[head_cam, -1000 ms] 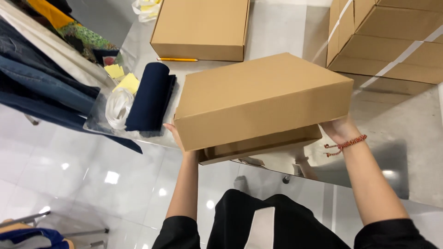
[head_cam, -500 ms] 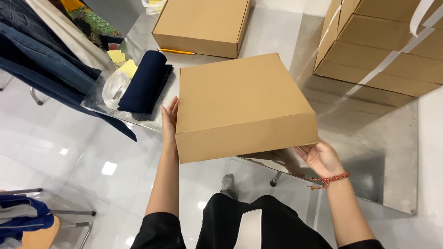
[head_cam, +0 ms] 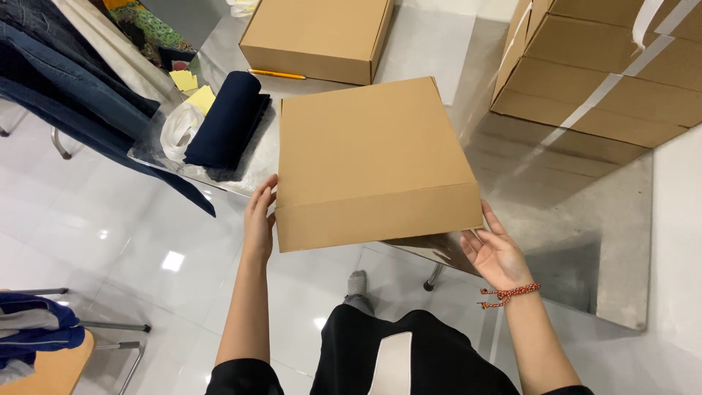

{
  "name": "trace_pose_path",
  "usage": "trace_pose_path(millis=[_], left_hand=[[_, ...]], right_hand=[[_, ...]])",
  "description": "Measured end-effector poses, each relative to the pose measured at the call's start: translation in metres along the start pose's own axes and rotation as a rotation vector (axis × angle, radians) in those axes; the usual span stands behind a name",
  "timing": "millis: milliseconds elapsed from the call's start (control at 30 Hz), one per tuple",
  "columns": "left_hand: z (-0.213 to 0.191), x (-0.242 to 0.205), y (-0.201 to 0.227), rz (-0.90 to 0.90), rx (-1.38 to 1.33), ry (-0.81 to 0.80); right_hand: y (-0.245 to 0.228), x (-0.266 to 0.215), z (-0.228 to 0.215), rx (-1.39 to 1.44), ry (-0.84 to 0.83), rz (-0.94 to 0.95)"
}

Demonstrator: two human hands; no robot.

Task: The person places a plastic-wrapped item into a cardboard box, closes the flaps, and secures the box with a white ribbon. They tie the ribbon into a neat bow on top of the box.

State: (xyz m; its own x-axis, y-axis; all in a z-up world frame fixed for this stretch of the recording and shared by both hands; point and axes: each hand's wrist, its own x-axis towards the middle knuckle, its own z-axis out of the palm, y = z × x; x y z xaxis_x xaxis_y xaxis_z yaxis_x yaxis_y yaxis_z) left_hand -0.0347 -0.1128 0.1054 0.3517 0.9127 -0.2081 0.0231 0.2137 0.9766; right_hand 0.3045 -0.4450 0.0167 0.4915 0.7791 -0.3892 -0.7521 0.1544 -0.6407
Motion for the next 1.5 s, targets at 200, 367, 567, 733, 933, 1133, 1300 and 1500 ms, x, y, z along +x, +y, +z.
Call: trace_pose_path(millis=[200, 367, 567, 733, 933, 1133, 1300, 1500], left_hand=[[-0.004, -0.010, -0.006, -0.003, -0.001, 0.006], [-0.005, -0.023, -0.002, -0.007, 0.032, -0.014], [-0.025, -0.008, -0.049, 0.017, 0.175, -0.047], [-0.030, 0.000, -0.079, -0.033, 0.259, -0.057], [-0.018, -0.011, -0.059, -0.100, 0.229, -0.076], [-0.007, -0.015, -0.047, -0.149, 0.173, -0.094], [-0.009, -0.010, -0.072, -0.151, 0.100, -0.044], [0.019, -0.030, -0.057, -0.167, -0.032, 0.095]], right_hand=[[-0.004, -0.003, -0.002, -0.014, 0.047, -0.010], [-0.009, -0.017, 0.000, -0.056, 0.124, 0.010], [0.004, -0.019, -0.005, -0.146, 0.235, 0.088], [0.008, -0.016, 0.014, -0.163, 0.286, 0.162], [-0.007, 0.001, 0.031, -0.352, 0.389, 0.149], [-0.034, 0.033, 0.097, -0.828, 0.414, -0.155], [0.001, 0.070, 0.088, -0.992, 0.373, -0.226], [0.005, 0.087, 0.063, -1.059, 0.453, -0.189]])
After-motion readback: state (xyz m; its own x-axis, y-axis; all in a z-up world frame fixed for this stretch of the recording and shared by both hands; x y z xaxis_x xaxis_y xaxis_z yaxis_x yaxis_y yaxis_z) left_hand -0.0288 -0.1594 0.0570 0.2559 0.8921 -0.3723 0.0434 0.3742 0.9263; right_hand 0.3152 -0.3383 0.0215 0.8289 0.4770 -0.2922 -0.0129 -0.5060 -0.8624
